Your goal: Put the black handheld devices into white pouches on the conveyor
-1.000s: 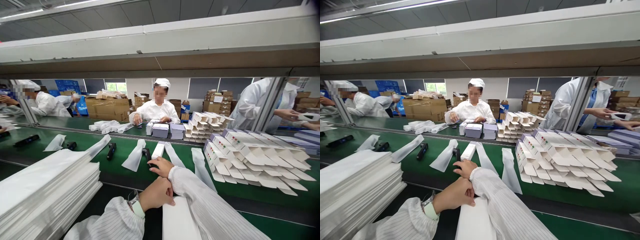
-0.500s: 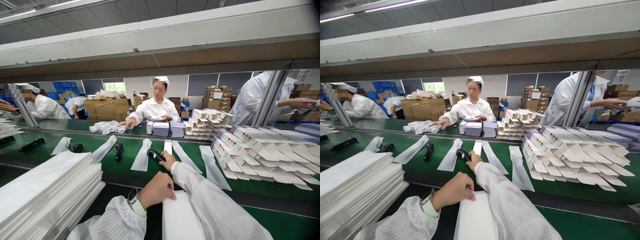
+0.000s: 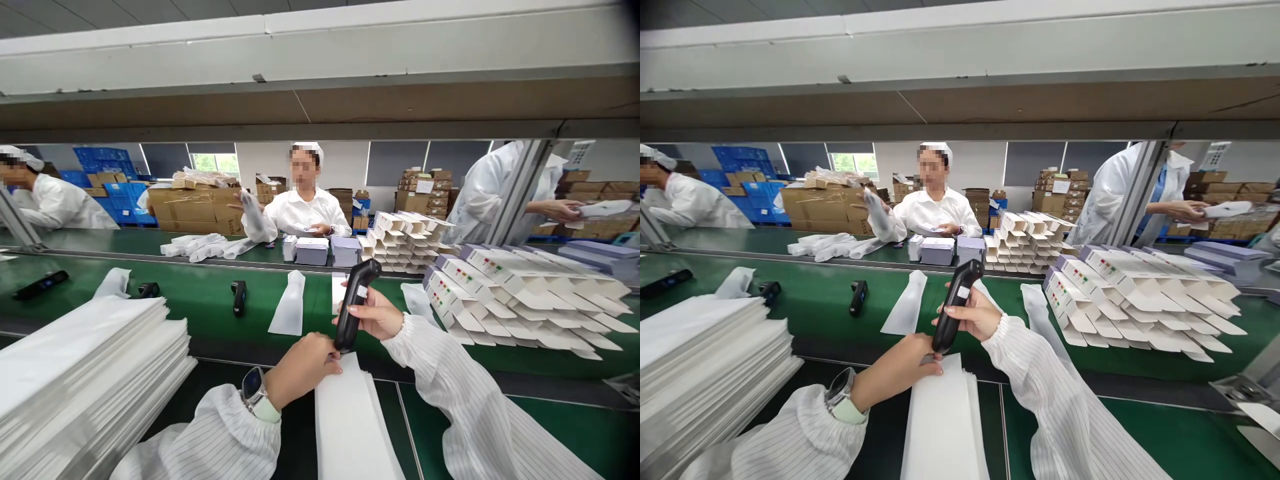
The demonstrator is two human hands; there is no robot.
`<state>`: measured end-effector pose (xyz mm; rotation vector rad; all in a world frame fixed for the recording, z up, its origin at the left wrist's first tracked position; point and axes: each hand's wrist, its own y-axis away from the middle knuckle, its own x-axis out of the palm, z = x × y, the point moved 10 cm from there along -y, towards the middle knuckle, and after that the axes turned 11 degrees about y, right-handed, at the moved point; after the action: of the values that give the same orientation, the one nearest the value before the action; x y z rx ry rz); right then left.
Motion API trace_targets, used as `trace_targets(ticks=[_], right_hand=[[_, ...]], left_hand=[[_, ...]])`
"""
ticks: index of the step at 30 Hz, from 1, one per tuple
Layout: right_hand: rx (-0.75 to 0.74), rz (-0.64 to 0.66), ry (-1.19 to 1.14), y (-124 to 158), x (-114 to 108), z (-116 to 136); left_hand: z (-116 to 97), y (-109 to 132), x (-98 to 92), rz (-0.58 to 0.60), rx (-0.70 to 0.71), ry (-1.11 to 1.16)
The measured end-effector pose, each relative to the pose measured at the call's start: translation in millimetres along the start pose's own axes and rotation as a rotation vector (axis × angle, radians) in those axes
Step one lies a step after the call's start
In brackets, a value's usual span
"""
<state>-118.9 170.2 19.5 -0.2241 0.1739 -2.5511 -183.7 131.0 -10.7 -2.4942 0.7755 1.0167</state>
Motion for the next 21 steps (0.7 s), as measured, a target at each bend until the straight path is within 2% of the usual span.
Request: trace_targets(ticks=[3, 6, 9, 14, 21], right_hand=[[-0.065, -0.17, 0.046, 3.4, -18.5, 13.3], [-0.079, -0.268, 0.119, 6.3, -30.8, 17.9], [-0.064, -0.266, 0.178, 6.1, -28.6, 14.4], [0.009, -0.266, 0.184, 1.0, -23.5, -5.6], [0.061, -0.233, 0.208, -5.8, -19.6, -29.5]], left_hand=[[-5.7, -0.7, -6.1, -0.061, 0.056, -0.068], [-8.5, -1.1, -3.5, -0.035, 0.067, -0.098], [-7.5, -0.9, -3.1, -0.036, 0.038, -0.164], [-1.2, 0.4, -10.8, -0.103, -0.058, -0.196], [-5.9, -0.6, -26.5, -0.216, -0.072, -0.016]])
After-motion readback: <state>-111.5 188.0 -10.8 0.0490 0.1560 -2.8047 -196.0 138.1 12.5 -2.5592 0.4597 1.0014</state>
